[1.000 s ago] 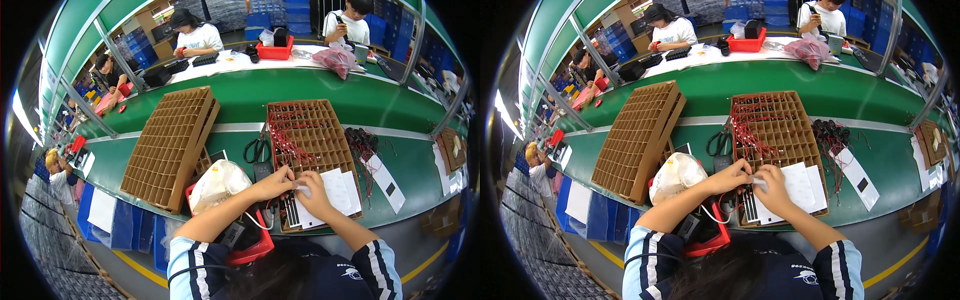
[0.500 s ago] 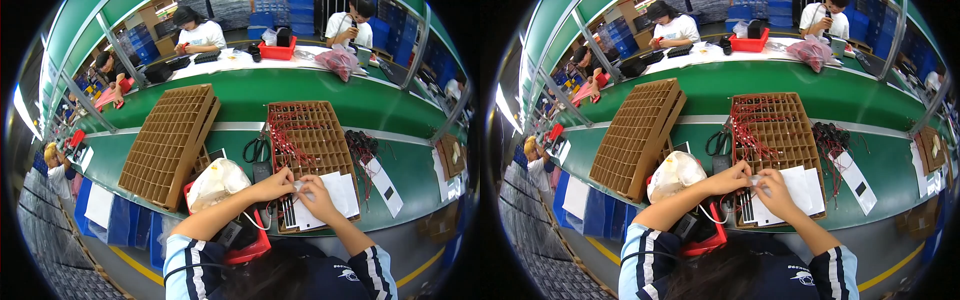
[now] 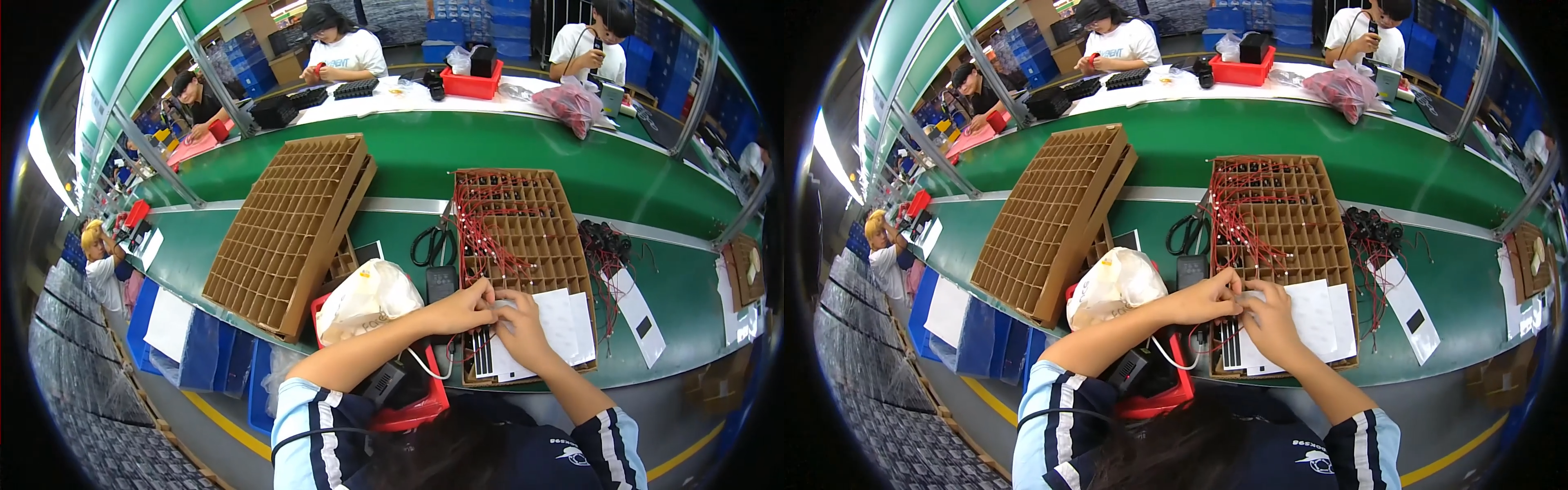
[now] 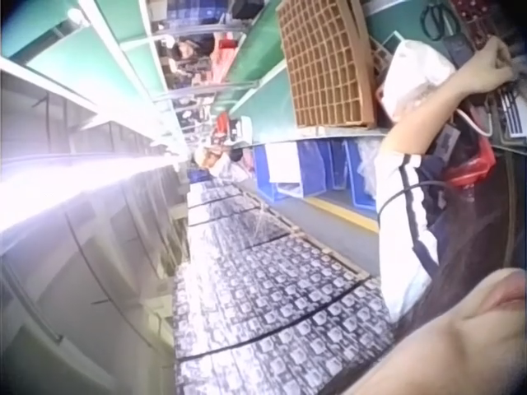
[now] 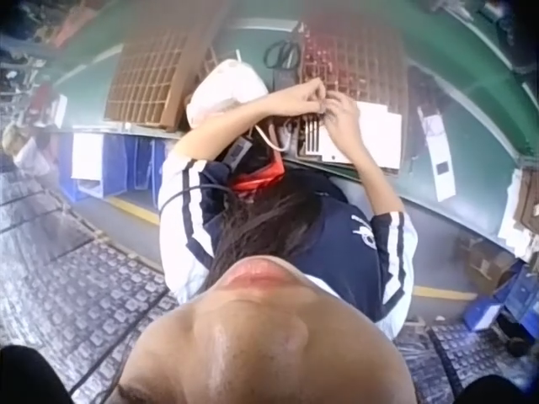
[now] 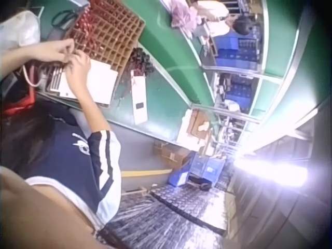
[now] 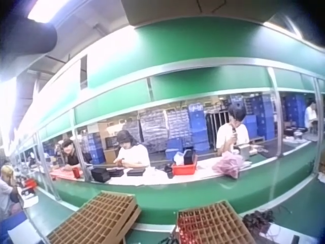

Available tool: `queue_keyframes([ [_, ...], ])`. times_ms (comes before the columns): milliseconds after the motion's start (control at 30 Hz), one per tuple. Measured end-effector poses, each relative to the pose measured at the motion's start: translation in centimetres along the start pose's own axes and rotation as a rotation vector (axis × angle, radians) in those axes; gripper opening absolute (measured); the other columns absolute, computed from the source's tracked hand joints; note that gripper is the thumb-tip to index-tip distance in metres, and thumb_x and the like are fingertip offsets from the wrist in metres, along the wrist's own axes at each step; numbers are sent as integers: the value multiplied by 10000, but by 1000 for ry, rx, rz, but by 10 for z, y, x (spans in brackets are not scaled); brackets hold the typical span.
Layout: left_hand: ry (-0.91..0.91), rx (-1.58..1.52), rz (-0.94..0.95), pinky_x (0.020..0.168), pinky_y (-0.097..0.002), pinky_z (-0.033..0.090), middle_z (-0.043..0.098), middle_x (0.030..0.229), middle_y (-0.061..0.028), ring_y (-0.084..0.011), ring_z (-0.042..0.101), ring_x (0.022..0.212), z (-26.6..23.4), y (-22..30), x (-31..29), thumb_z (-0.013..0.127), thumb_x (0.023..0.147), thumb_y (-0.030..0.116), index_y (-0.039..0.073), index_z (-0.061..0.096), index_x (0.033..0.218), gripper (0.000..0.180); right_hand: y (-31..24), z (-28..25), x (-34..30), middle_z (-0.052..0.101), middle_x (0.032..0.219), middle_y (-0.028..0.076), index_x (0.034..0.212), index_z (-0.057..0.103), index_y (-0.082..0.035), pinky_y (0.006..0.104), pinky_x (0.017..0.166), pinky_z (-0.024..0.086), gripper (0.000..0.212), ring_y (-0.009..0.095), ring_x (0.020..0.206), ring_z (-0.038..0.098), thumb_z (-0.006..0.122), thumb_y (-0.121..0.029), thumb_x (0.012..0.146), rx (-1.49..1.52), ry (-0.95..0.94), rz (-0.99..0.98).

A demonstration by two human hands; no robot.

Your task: Assembling electrical wires into circular black components on an assembly line.

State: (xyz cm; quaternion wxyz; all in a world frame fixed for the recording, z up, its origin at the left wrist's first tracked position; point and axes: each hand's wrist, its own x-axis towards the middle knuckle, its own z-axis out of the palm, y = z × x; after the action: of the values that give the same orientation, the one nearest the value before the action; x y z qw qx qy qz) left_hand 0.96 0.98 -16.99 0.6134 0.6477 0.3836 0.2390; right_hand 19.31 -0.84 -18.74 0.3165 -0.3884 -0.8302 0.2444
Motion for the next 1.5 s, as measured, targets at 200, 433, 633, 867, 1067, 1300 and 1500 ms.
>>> queue_keyframes([
  [200, 62, 180, 39, 511, -296, 405, 532, 602, -82, -144, 498, 528, 5, -3, -1, 595, 745, 187, 15, 374, 962, 354, -21, -47, -28, 550, 1056, 131, 733, 612, -30, 375, 884, 354, 51, 288, 1020, 477, 629, -67, 702, 210, -29, 3],
  [433, 6, 229, -18, 550, -267, 384, 487, 606, -38, -119, 455, 569, 5, 9, -2, 577, 773, 180, 30, 389, 1029, 351, -46, -127, -62, 595, 979, 183, 711, 582, -13, 404, 864, 375, 110, 307, 985, 501, 639, -95, 664, 601, 29, -14],
  [633, 71, 264, 51, 572, -274, 408, 507, 662, -50, -129, 485, 612, 4, 25, 6, 656, 725, 233, 16, 448, 961, 382, -42, -142, -34, 616, 817, 165, 828, 456, -54, 375, 764, 429, 229, 278, 810, 569, 584, 48, 668, 840, 52, -62],
  [867, 228, 314, 314, 618, -217, 416, 484, 758, -21, -84, 466, 686, 0, 95, 23, 713, 694, 152, 28, 549, 981, 353, -59, -139, 18, 616, 732, 93, 971, 550, -21, 290, 683, 411, 269, 183, 697, 569, 576, 55, 714, 622, 4, -220],
  [1067, 398, 711, 557, 584, -318, 444, 564, 683, -126, -240, 549, 598, -1, 113, 32, 699, 671, 194, 45, 583, 937, 327, -50, -146, 32, 588, 698, 78, 1153, 498, 23, 281, 691, 409, 442, 169, 689, 566, 576, 36, 718, 578, 3, -179],
  [1300, 269, 585, 282, 453, -347, 435, 570, 580, -130, -309, 580, 510, 4, 98, 30, 588, 816, 191, 37, 378, 1067, 361, -34, -147, 40, 599, 690, 69, 1071, 508, 41, 277, 724, 384, 387, 148, 693, 546, 591, 22, 693, 762, 52, 38],
  [1500, -74, 82, 128, 475, -262, 450, 578, 635, -80, -135, 605, 522, 11, 106, 32, 530, 858, 157, 44, 357, 1143, 352, -20, -137, 49, 574, 545, 28, 842, 594, -20, 298, 722, 358, 146, 145, 647, 490, 604, -24, 696, 647, 69, -11],
])
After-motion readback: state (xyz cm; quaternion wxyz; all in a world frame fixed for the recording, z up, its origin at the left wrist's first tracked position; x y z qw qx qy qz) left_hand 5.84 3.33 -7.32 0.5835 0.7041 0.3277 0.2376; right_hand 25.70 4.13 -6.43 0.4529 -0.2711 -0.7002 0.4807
